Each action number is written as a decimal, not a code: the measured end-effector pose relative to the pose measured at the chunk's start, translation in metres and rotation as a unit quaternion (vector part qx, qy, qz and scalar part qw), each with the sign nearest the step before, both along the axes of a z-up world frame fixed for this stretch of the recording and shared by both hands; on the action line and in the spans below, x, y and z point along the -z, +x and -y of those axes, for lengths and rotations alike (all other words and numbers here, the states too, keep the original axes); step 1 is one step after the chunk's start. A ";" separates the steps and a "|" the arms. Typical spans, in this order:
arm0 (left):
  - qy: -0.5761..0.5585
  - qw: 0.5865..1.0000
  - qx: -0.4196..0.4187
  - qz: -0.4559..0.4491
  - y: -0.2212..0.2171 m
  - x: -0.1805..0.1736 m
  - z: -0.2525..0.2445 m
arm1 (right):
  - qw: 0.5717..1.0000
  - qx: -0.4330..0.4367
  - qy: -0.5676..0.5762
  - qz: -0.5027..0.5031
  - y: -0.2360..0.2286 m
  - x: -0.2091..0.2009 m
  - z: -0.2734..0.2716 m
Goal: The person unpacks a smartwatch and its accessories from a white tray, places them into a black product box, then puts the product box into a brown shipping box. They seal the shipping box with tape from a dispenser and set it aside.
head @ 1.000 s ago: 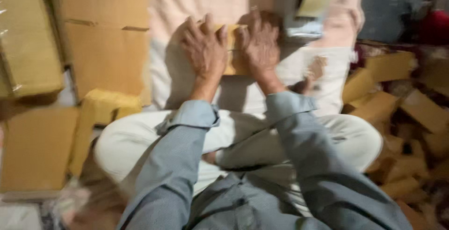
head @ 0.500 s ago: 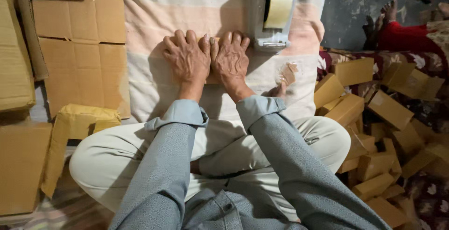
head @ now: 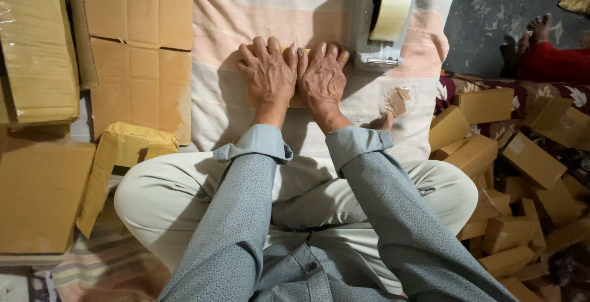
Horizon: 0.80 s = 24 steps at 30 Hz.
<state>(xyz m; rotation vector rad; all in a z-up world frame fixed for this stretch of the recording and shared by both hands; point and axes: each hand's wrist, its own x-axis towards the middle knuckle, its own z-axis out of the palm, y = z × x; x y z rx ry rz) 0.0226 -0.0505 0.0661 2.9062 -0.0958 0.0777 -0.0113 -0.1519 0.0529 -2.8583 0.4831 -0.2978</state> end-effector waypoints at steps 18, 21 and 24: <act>-0.005 1.000 0.014 -0.025 -0.001 -0.005 -0.002 | 1.000 -0.011 -0.012 -0.013 0.000 0.003 0.003; -0.003 1.000 0.012 -0.016 -0.002 -0.006 -0.001 | 1.000 -0.009 -0.009 -0.021 0.000 0.003 0.004; -0.005 1.000 0.012 -0.018 -0.002 -0.005 0.000 | 0.999 -0.010 -0.021 -0.025 0.000 0.003 0.004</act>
